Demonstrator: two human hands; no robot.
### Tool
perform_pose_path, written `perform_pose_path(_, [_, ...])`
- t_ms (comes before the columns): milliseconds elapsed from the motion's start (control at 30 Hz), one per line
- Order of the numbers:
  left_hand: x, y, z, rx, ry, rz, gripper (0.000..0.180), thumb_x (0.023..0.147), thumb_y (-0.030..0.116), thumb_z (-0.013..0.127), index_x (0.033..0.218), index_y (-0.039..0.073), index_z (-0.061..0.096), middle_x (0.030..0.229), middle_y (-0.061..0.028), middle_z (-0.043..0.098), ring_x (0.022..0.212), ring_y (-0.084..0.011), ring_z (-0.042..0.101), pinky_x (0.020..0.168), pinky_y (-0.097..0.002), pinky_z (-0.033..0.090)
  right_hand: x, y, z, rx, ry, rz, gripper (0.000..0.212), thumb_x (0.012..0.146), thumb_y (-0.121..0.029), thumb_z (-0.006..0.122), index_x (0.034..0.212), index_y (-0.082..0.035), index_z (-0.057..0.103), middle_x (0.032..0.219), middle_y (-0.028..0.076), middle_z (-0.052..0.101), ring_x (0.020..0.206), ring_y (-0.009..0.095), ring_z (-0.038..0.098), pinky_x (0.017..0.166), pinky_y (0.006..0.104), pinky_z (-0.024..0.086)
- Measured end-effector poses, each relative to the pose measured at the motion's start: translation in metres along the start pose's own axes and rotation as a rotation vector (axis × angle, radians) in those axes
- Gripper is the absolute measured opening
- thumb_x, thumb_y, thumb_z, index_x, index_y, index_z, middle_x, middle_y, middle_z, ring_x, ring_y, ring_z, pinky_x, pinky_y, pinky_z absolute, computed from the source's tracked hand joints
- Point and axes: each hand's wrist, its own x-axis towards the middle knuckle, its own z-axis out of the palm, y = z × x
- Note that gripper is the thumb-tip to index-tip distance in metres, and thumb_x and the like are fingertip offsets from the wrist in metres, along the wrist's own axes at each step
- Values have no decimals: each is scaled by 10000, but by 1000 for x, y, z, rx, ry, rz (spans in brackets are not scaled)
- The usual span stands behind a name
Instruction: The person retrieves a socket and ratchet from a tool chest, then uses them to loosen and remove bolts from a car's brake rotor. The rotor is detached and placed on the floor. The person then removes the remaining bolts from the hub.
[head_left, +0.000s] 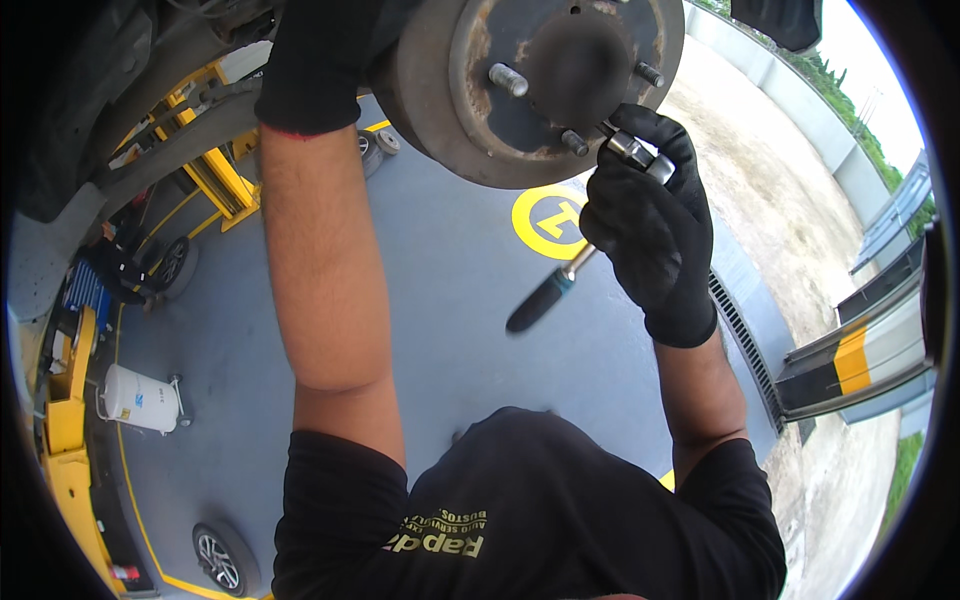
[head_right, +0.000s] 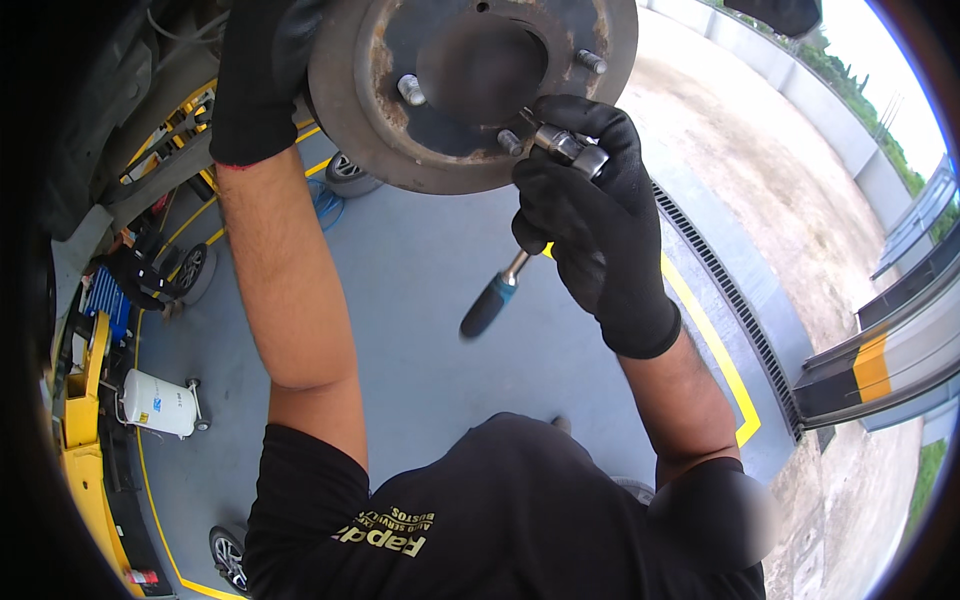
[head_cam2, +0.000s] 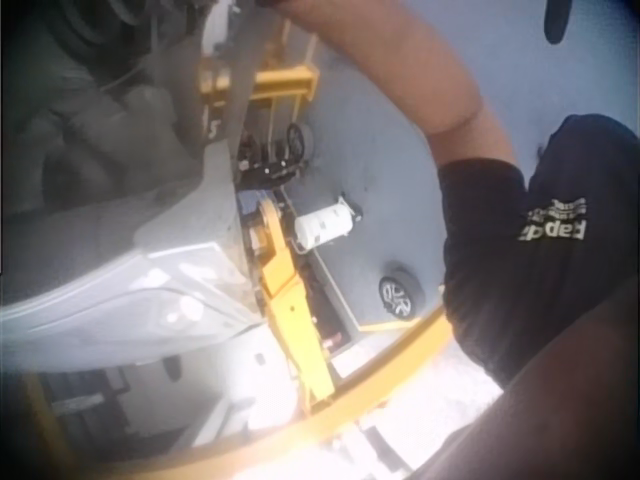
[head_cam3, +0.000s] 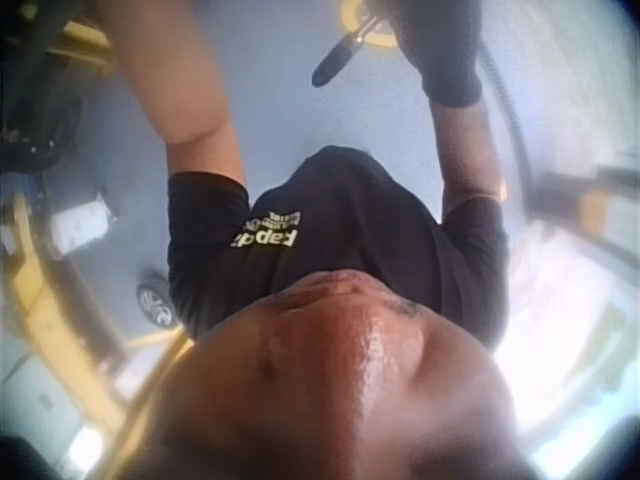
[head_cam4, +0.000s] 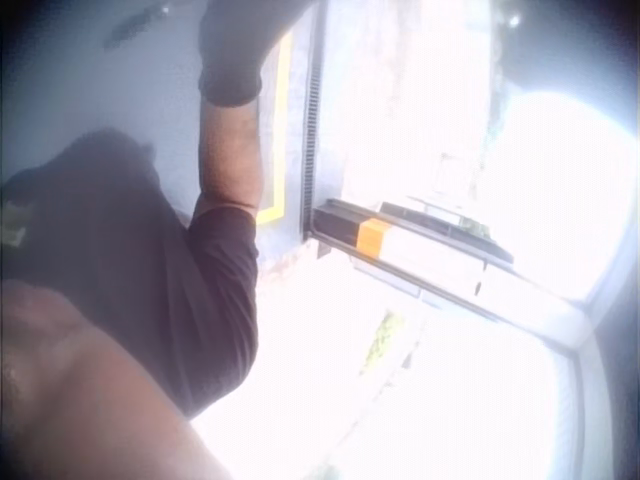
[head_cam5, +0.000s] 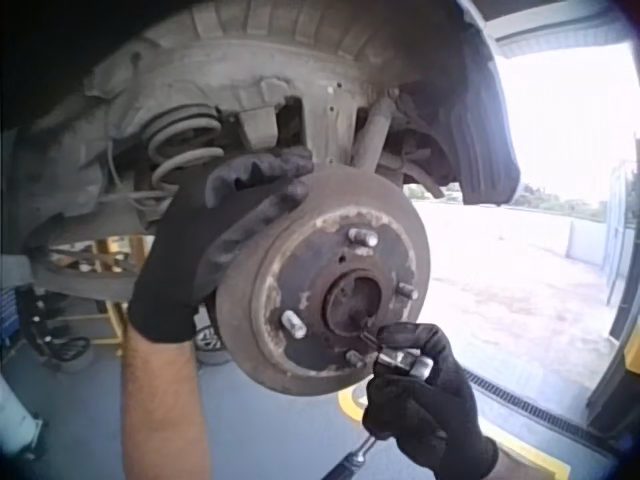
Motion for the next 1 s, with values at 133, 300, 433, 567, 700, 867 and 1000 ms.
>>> perform_pose_path(133, [-1, 21, 10, 242, -36, 59, 337, 965, 63, 759, 1276, -54, 704, 1246, -114, 736, 1158, -171, 684, 1012, -301, 545, 17, -2, -19, -1301, 22, -815, 343, 873, 71, 668, 1176, -88, 646, 936, 129, 569, 751, 330, 638, 660, 429, 537])
perform_pose_path(300, [-5, 16, 14, 114, 70, -96, 333, 953, 41, 759, 1269, -52, 712, 1214, -111, 747, 1144, -166, 689, 1003, -305, 551, 0, -12, -2, 337, -5, 222, 392, 950, 105, 622, 1301, -71, 619, 1052, 81, 643, 813, 180, 642, 681, 335, 541])
perform_pose_path(433, [-5, 14, 16, 172, 83, -25, 336, 951, 32, 753, 1272, -58, 710, 1207, -109, 752, 1134, -170, 690, 1007, -311, 552, 9, -6, 4, -598, -4, -408, 338, 932, 45, 647, 1243, -78, 598, 1050, 102, 661, 763, 178, 659, 656, 346, 541])
perform_pose_path(567, [-14, 20, 28, 109, 182, -42, 322, 958, 37, 739, 1266, -52, 713, 1218, -110, 750, 1124, -176, 688, 1002, -311, 547, 14, -8, -7, -1109, 58, -598, 365, 883, 57, 662, 1218, -76, 604, 943, 106, 609, 746, 262, 655, 654, 401, 544])
perform_pose_path(700, [-8, 33, 23, 223, 135, -89, 327, 962, 35, 727, 1277, -49, 709, 1218, -113, 750, 1127, -176, 687, 1003, -308, 544, -6, -10, 6, 338, 13, 130, 363, 927, 131, 629, 1222, -79, 597, 969, 68, 631, 755, 151, 624, 664, 314, 517])
perform_pose_path(867, [6, 20, 12, 207, 23, -34, 336, 969, 43, 721, 1291, -50, 700, 1199, -114, 752, 1129, -167, 684, 1010, -304, 533, 20, -8, -22, -1005, -103, -647, 393, 852, 153, 665, 1170, -75, 626, 993, 136, 630, 816, 255, 682, 695, 346, 544])
perform_pose_path(1000, [1, 11, 13, 87, 22, -24, 339, 969, 59, 729, 1288, -51, 699, 1191, -105, 753, 1118, -158, 684, 1001, -303, 534, 12, -4, -8, -828, 30, -506, 381, 816, 161, 663, 1116, -73, 643, 968, 127, 628, 803, 269, 669, 680, 352, 534])
